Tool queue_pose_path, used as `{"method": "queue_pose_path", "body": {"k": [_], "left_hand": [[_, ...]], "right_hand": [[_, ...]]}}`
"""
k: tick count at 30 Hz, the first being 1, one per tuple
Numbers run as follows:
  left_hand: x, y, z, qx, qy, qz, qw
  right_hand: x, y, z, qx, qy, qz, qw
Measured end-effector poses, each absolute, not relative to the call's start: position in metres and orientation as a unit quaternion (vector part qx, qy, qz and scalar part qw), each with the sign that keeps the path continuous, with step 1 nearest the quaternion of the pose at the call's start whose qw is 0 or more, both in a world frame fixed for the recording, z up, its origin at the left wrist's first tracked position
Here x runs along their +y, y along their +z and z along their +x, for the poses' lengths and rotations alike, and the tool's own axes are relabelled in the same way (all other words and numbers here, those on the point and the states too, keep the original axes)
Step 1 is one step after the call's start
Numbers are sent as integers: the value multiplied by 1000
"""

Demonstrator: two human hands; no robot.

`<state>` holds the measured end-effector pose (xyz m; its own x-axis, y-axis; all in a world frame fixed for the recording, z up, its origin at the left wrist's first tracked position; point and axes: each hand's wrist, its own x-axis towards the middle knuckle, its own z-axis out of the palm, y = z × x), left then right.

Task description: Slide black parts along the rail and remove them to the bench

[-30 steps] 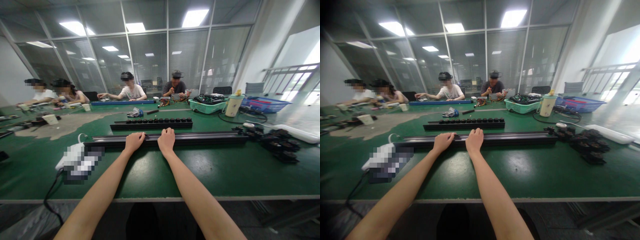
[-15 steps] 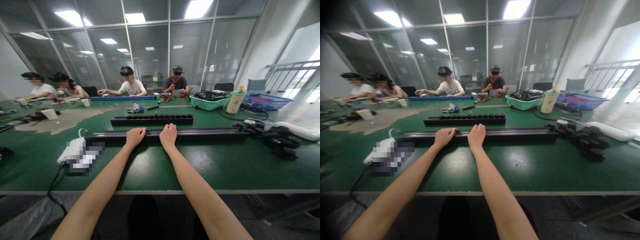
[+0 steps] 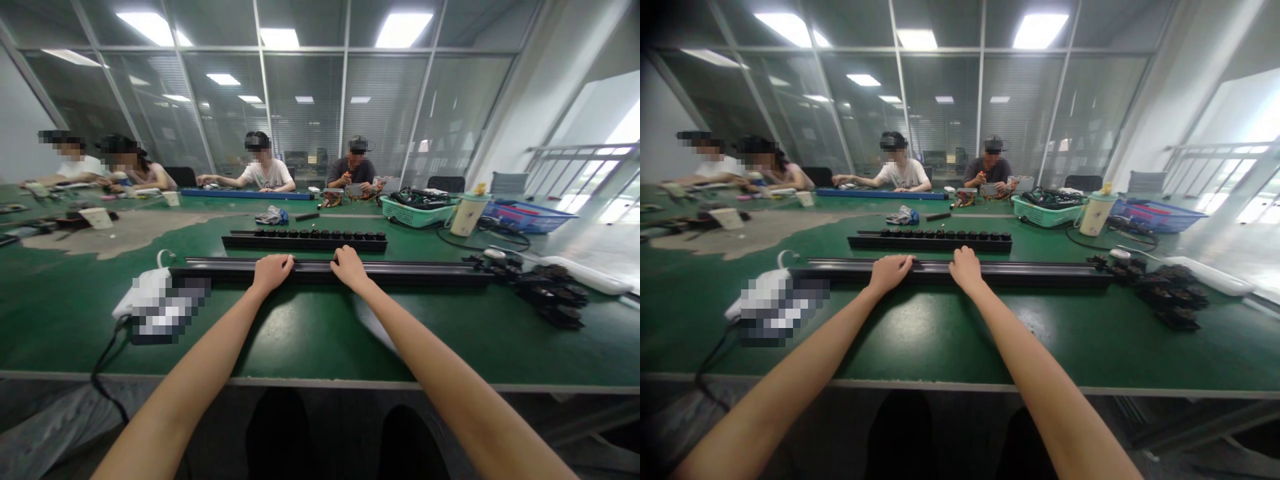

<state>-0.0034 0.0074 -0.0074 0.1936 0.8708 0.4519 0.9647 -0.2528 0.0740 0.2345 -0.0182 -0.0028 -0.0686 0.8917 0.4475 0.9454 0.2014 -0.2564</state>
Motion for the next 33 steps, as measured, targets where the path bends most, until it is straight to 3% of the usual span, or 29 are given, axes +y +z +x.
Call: {"method": "queue_pose_path", "body": {"k": [5, 12, 33], "left_hand": [[8, -8, -4, -604, -209, -762, 106], [8, -6, -1, -606, -204, -761, 110], [3, -13, 6, -616, -217, -744, 139]], "right_hand": [[-23, -12, 266, -793, -21, -525, 309], [-30, -27, 266, -779, -44, -517, 351], [-45, -27, 268, -776, -57, -531, 335]]}}
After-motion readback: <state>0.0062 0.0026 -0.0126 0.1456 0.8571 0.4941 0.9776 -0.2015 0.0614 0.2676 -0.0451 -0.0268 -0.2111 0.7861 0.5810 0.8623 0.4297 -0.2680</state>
